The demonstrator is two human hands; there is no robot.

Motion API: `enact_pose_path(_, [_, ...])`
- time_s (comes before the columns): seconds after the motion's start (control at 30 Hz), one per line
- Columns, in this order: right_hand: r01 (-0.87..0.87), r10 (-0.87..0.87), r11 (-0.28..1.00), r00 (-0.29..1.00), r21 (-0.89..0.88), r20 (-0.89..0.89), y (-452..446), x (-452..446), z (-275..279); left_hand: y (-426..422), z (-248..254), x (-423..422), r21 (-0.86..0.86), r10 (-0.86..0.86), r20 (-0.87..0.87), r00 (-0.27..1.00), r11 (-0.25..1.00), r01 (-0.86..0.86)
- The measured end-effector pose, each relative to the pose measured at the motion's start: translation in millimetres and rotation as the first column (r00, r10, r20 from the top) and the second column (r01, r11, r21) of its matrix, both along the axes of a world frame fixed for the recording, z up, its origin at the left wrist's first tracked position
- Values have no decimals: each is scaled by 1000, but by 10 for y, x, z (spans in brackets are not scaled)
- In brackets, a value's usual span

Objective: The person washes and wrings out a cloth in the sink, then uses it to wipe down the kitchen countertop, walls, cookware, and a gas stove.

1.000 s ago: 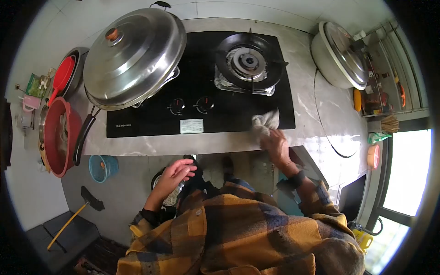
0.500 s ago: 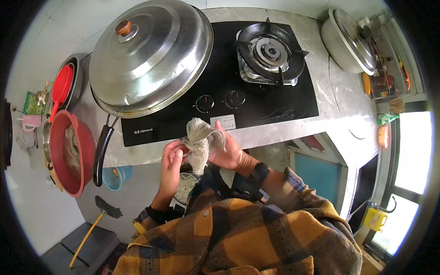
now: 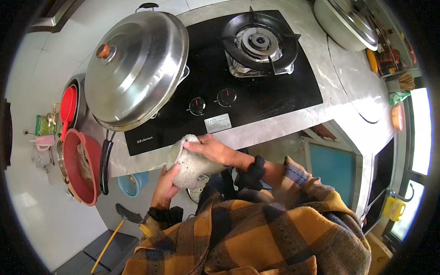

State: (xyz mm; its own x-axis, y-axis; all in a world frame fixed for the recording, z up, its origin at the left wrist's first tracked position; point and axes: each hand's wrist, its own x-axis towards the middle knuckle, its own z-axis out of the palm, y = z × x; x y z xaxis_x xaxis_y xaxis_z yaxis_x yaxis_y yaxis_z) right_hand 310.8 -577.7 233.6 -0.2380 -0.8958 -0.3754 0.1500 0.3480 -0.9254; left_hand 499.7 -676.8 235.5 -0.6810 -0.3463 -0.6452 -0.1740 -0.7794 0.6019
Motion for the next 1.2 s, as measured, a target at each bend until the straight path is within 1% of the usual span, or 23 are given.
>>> enact_pose_path(0.03, [13,-22,999,981,-49,-195,18,8,-204,0,14,47,-50,33,3,999,998,-33])
enact_pose_path(0.07, [16,-52,995,923,-97,-381,60,7,-383,-9,12,84,-105,80,-57,995,991,-86])
enact_pose_path(0.1, [-91,46,991,917,-96,-395,130,-37,-278,-25,3,119,-157,125,-120,985,977,-143])
enact_pose_path(0.17, [77,-78,997,992,-18,-101,212,-16,-223,-116,21,149,-210,227,-224,948,939,-274])
enact_pose_path(0.2, [147,-149,988,987,42,51,260,12,-233,-164,103,114,-292,226,-208,952,914,-281])
enact_pose_path(0.27, [102,-102,995,993,1,60,412,19,-312,-262,293,-63,-446,228,-178,957,848,-285])
enact_pose_path(0.3, [90,-89,996,994,-9,65,490,32,-361,-308,271,-152,-592,269,-76,960,763,-261])
enact_pose_path(0.33, [78,-76,997,995,-19,69,568,33,-399,-341,196,-239,-728,234,-20,972,663,-175])
enact_pose_path(0.37, [47,-48,999,995,16,89,647,18,-431,-380,75,-321,-838,206,42,978,540,-78])
enact_pose_path(0.4, [36,-35,999,997,-3,69,723,17,-475,-426,-40,-418,-917,185,107,977,398,25])
enact_pose_path(0.43, [25,-24,999,998,-21,50,795,24,-526,-452,-125,-559,-918,155,327,932,287,275])
enact_pose_path(0.47, [12,-11,999,999,-39,30,845,37,-567,-474,-236,-695,-845,154,531,833,165,508])
enact_pose_path(0.5, [1,-1,1000,1000,23,9,883,23,-501,-543,-519,-765,-869,133,491,861,10,494])
enact_pose_path(0.53, [24,-24,1000,999,7,34,923,17,-494,-568,-585,-879,-868,106,456,884,-165,468])
enact_pose_path(0.6, [71,-68,997,994,-25,86,1005,6,-506,-667,-573,-1079,-880,-23,428,903,-237,411])
enact_pose_path(0.67, [103,-101,995,985,-8,143,1053,-25,-512,-721,-399,-1316,-890,-188,441,877,-220,400])
enact_pose_path(0.7, [120,-119,993,979,0,168,1066,-40,-518,-791,-432,-1411,-887,-222,432,874,-279,367])
enact_pose_path(0.73, [120,-117,993,983,-7,140,1077,-51,-538,-874,-457,-1518,-884,-268,433,861,-312,348])
enact_pose_path(0.8, [120,-118,993,990,-17,80,1091,-61,-576,-927,-368,-1773,-873,-308,467,829,-310,376])
enact_pose_path(0.87, [109,-109,994,991,-2,72,1114,-74,-589,-1021,-407,-1976,-879,-365,444,818,-355,319])
enact_pose_path(0.97, [78,-78,997,997,6,13,1148,-59,-630,-1007,-398,-2024,-852,-361,450,816,-448,272])
enact_pose_path(1.1, [11,-11,1000,998,4,-67,1223,16,-576,-889,-378,-1727,-814,-264,514,816,-451,367])
enact_pose_path(1.2, [-11,9,1000,996,-20,-91,1289,104,-641,-832,-387,-1256,-766,-174,597,783,-414,492])
